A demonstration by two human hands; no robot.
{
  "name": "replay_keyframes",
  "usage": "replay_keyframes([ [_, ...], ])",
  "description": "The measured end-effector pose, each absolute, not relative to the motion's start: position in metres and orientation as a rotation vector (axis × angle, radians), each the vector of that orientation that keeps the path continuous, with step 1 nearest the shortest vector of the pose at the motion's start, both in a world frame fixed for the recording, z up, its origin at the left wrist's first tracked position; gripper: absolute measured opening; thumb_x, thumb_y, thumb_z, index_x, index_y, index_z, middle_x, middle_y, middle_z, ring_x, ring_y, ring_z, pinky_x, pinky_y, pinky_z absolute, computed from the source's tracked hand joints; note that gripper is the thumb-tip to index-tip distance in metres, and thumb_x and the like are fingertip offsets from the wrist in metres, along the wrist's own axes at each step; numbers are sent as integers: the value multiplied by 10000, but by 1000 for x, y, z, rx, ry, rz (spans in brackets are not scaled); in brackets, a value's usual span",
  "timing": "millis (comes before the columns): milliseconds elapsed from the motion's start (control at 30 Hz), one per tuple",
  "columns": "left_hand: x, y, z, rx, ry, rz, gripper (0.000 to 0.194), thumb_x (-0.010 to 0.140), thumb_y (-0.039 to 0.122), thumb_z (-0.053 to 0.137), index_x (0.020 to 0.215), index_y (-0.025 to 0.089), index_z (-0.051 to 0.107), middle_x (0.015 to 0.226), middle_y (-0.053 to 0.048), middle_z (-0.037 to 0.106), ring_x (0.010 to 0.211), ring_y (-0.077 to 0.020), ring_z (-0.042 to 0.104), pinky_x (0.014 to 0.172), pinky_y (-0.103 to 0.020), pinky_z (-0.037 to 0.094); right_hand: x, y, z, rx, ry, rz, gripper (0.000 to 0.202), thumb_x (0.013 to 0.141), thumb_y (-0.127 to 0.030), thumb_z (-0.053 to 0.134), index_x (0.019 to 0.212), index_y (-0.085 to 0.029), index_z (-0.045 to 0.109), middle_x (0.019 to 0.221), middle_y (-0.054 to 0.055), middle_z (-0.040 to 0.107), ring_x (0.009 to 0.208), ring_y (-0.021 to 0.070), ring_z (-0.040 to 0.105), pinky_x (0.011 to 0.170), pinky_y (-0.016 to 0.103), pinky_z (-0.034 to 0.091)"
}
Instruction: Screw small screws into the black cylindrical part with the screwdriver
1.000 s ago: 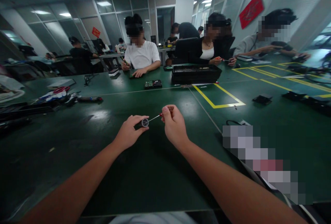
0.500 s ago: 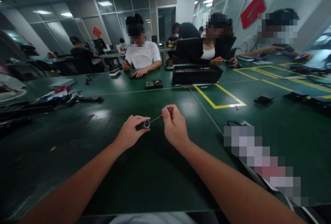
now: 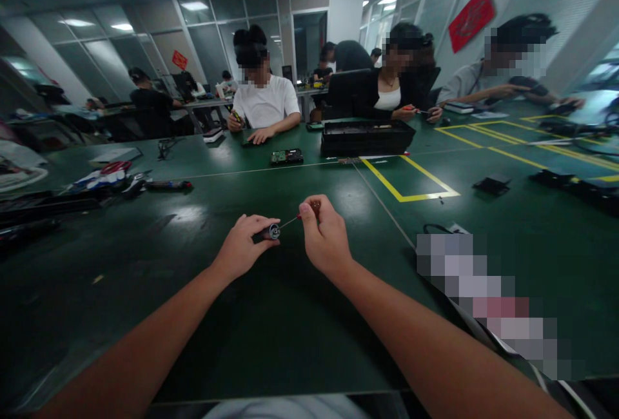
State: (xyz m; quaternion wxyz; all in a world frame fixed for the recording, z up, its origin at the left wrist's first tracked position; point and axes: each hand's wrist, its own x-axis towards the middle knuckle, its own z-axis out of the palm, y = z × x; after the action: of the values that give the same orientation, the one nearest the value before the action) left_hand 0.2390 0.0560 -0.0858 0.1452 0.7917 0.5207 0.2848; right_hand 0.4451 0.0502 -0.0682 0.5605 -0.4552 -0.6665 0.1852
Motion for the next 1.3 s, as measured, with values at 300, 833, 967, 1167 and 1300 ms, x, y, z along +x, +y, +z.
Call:
replay_keyframes([
  [300, 237, 57, -88, 2261, 1482, 833, 398, 858, 267, 748, 1248, 289, 673, 1186, -36, 685, 1154, -242, 595, 1168, -580, 252, 445, 49, -64, -1113, -1620, 423, 197, 1012, -359, 445, 902, -228, 540, 716, -5, 603, 611, 159, 555, 599, 307, 380],
  [833, 235, 62, -93, 1869, 1432, 1022, 493, 849, 292, 727, 1325, 245, 605, 1194, -56, 678, 1084, -211, 630, 1007, -387, 474, 445, 49, -66, -1097, -1546, 376, 180, 1013, -364, 456, 939, -231, 553, 738, -8, 611, 621, 156, 551, 603, 302, 391],
  [967, 234, 65, -97, 1661, 1271, 1093, 406, 958, 342, 526, 1344, 215, 521, 1204, -86, 645, 1028, -187, 640, 934, -347, 510, 446, 48, -65, -1088, -1549, 370, 173, 1014, -363, 457, 956, -233, 558, 747, -5, 615, 643, 161, 570, 620, 304, 411],
  [1167, 237, 54, -79, 1736, 1358, 926, 336, 923, 468, 577, 1122, 197, 571, 914, -35, 641, 778, -170, 604, 696, -294, 487, 446, 49, -63, -1093, -1552, 367, 179, 1013, -371, 458, 953, -236, 560, 744, -3, 621, 634, 163, 574, 613, 307, 412],
  [1300, 240, 48, -69, 1965, 1489, 785, 301, 919, 483, 597, 1038, 209, 634, 936, -44, 674, 838, -209, 632, 729, -330, 488, 446, 48, -62, -1091, -1570, 367, 171, 1011, -367, 460, 950, -240, 557, 751, 1, 625, 653, 170, 586, 622, 309, 420],
])
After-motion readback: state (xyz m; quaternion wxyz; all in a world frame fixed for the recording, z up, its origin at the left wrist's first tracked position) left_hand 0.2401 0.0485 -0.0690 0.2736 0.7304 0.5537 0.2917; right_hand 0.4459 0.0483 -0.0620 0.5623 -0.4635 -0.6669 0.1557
